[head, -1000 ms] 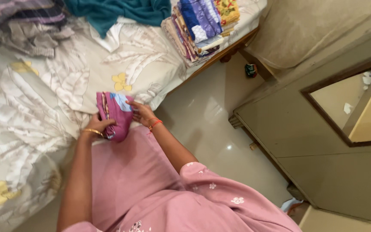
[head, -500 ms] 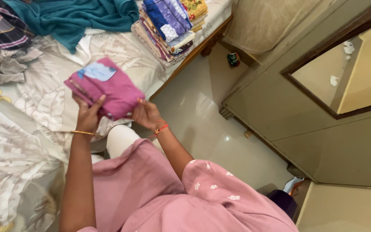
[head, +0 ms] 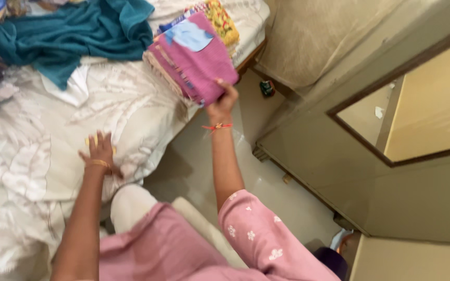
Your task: The person folds a pink floral towel, a beige patterned towel, and a teal towel on a bed, smoothing each item and stacking them neatly. The person handles each towel one at a time, aligning edges and pressing folds before placing the folded items in a growing stack.
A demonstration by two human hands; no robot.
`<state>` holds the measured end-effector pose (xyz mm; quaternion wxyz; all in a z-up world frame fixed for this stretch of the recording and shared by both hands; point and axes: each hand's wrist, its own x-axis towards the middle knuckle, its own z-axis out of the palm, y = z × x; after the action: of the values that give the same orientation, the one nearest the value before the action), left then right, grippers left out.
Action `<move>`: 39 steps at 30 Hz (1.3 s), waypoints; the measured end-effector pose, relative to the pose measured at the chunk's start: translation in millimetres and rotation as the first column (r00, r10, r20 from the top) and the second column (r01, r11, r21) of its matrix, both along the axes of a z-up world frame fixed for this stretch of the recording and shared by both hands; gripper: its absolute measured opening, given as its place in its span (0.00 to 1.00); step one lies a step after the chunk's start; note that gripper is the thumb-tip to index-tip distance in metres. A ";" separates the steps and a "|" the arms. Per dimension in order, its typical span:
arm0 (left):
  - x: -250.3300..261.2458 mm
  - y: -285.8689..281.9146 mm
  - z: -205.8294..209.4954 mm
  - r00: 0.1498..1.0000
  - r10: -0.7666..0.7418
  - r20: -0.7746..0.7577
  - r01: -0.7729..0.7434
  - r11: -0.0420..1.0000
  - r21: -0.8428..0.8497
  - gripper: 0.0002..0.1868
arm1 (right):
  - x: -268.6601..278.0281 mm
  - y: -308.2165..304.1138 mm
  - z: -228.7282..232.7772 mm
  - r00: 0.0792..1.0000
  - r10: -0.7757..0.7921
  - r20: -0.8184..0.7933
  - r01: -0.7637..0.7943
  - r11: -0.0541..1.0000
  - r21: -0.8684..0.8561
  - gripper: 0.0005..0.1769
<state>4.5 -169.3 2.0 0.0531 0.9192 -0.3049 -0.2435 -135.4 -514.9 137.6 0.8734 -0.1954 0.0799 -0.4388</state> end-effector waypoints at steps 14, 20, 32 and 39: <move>5.4 -18.6 0.4 0.995 -0.101 0.020 0.085 0.915 0.395 0.81 | 155.9 -271.6 6.4 0.998 -0.028 0.052 0.041 0.966 -0.255 0.07; 6.1 -19.1 -1.2 0.990 -0.128 0.059 0.091 0.902 0.422 0.72 | 174.2 -272.3 -42.9 0.978 -0.028 -0.209 0.004 0.993 -0.116 0.16; 11.0 -20.8 -27.5 0.986 -0.141 0.085 0.084 0.873 0.480 0.63 | 142.9 -269.8 3.3 -0.010 -0.578 -0.816 0.022 0.816 -0.578 0.59; 8.9 -19.7 -46.8 0.982 -0.126 0.139 0.052 0.892 0.448 0.53 | 152.3 -282.8 -12.1 -0.170 -0.693 -0.701 -0.301 0.714 -0.632 0.69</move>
<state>13.4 -189.0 -44.8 -0.1939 0.9090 -0.2867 -0.2321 16.9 -797.7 125.6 0.2785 -0.7117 0.5819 -0.2781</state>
